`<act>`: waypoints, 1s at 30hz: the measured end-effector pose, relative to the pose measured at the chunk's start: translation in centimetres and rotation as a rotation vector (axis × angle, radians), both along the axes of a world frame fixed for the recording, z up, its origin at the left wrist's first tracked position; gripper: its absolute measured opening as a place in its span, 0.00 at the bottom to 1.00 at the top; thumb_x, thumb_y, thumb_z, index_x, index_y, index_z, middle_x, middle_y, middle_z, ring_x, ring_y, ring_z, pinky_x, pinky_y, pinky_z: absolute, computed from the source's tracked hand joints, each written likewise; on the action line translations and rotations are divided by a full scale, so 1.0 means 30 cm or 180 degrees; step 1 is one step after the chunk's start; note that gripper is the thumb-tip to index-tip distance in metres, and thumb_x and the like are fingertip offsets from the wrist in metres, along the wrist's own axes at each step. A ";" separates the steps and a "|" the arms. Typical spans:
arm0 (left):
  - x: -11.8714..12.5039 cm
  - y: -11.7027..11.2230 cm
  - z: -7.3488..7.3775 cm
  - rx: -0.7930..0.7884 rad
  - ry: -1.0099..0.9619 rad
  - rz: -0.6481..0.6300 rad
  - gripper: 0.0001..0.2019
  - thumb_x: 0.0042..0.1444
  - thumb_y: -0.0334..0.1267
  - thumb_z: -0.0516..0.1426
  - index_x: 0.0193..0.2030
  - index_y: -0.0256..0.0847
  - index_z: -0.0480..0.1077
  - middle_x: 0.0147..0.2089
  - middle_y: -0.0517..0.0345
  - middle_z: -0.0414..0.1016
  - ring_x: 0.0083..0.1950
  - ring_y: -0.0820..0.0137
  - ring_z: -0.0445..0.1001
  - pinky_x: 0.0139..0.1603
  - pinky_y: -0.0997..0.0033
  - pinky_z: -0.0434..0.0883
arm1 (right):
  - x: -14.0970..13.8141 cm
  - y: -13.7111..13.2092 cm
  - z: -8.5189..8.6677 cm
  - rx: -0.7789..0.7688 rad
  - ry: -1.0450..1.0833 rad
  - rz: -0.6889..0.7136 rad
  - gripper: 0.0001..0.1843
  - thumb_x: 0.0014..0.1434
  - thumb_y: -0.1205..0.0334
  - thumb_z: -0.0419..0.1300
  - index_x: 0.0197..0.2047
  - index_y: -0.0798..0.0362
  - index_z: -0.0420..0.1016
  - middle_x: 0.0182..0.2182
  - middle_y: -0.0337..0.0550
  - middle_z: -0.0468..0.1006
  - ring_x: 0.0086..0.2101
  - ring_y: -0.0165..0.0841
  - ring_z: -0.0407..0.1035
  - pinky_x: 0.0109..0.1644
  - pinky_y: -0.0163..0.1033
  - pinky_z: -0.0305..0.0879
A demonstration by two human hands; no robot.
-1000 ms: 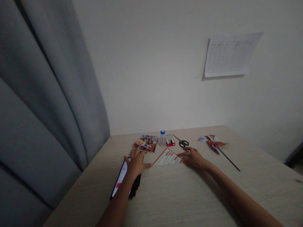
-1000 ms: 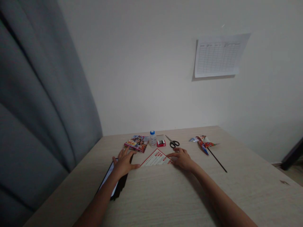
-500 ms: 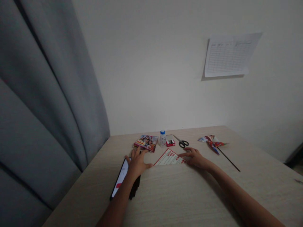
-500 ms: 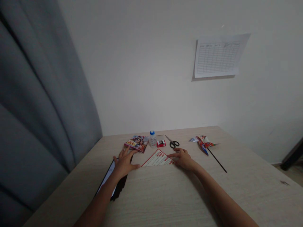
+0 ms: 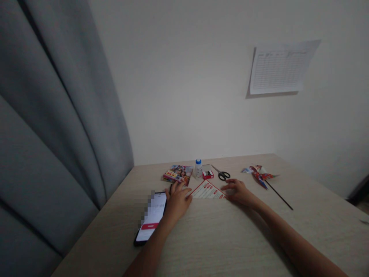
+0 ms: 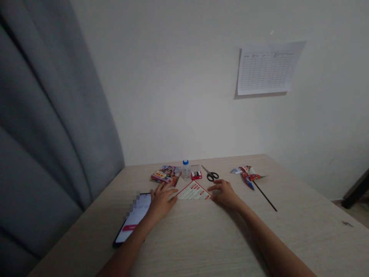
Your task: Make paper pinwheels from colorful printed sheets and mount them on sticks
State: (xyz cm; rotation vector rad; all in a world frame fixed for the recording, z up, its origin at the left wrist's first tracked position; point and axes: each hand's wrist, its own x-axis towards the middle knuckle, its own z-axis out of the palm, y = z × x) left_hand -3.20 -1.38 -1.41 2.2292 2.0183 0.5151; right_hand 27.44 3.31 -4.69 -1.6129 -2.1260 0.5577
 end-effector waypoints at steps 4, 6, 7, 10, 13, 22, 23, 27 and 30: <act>0.011 -0.002 -0.021 0.0077 0.0062 -0.0008 0.15 0.60 0.41 0.57 0.52 0.54 0.76 0.69 0.60 0.64 0.72 0.51 0.50 0.67 0.27 0.41 | -0.005 -0.006 0.009 0.0123 0.0139 0.0127 0.19 0.52 0.59 0.63 0.48 0.41 0.82 0.59 0.44 0.70 0.59 0.46 0.61 0.65 0.51 0.55; 0.013 -0.001 -0.025 0.0090 0.0056 -0.0015 0.14 0.60 0.40 0.57 0.51 0.53 0.77 0.68 0.59 0.65 0.72 0.52 0.51 0.67 0.27 0.40 | -0.014 -0.010 0.012 0.0196 0.0265 0.0223 0.18 0.55 0.58 0.62 0.49 0.42 0.82 0.58 0.46 0.71 0.58 0.46 0.62 0.65 0.52 0.56; 0.013 -0.001 -0.026 0.0110 0.0049 -0.0021 0.13 0.60 0.40 0.57 0.51 0.53 0.77 0.68 0.59 0.65 0.72 0.52 0.51 0.67 0.27 0.40 | -0.020 -0.012 0.012 0.0239 0.0317 0.0244 0.18 0.55 0.56 0.61 0.50 0.42 0.82 0.57 0.47 0.72 0.57 0.46 0.63 0.64 0.52 0.56; 0.013 0.001 -0.031 0.0181 0.0022 -0.0036 0.12 0.59 0.39 0.59 0.49 0.52 0.77 0.67 0.58 0.66 0.72 0.52 0.51 0.67 0.27 0.40 | -0.040 -0.022 0.013 0.0423 0.0309 0.0189 0.20 0.55 0.51 0.63 0.51 0.44 0.81 0.55 0.50 0.73 0.56 0.48 0.62 0.63 0.54 0.58; 0.012 0.003 -0.035 0.0217 -0.0044 -0.0065 0.11 0.59 0.39 0.59 0.47 0.53 0.78 0.67 0.59 0.66 0.72 0.52 0.51 0.66 0.26 0.40 | -0.057 -0.032 0.012 0.0580 0.0158 0.0180 0.20 0.56 0.50 0.63 0.50 0.43 0.82 0.54 0.51 0.73 0.56 0.50 0.61 0.61 0.56 0.59; 0.016 0.009 -0.031 0.0336 -0.0171 -0.0069 0.08 0.56 0.37 0.62 0.42 0.53 0.80 0.64 0.58 0.70 0.70 0.53 0.56 0.68 0.30 0.40 | -0.068 -0.037 0.016 0.0728 0.0303 0.0247 0.17 0.54 0.55 0.65 0.48 0.43 0.83 0.50 0.50 0.76 0.54 0.47 0.63 0.60 0.53 0.61; 0.016 0.011 -0.033 0.0356 -0.0171 -0.0067 0.08 0.56 0.38 0.62 0.42 0.53 0.80 0.63 0.58 0.71 0.69 0.53 0.56 0.68 0.31 0.40 | -0.068 -0.036 0.017 0.0751 0.0344 0.0246 0.17 0.54 0.56 0.65 0.48 0.44 0.83 0.50 0.49 0.76 0.54 0.47 0.64 0.60 0.53 0.61; 0.013 0.018 -0.040 0.0391 -0.0199 -0.0072 0.08 0.56 0.38 0.62 0.42 0.54 0.80 0.62 0.58 0.71 0.69 0.53 0.57 0.69 0.32 0.38 | -0.074 -0.034 0.023 0.0804 0.0477 0.0247 0.17 0.52 0.58 0.66 0.46 0.47 0.83 0.47 0.49 0.78 0.52 0.45 0.66 0.59 0.51 0.62; 0.014 0.019 -0.041 0.0392 -0.0232 -0.0062 0.09 0.56 0.38 0.62 0.43 0.53 0.80 0.63 0.57 0.71 0.69 0.52 0.57 0.69 0.31 0.37 | -0.079 -0.039 0.035 0.0772 0.0531 0.0240 0.16 0.51 0.61 0.65 0.45 0.48 0.83 0.45 0.48 0.79 0.51 0.45 0.66 0.58 0.50 0.62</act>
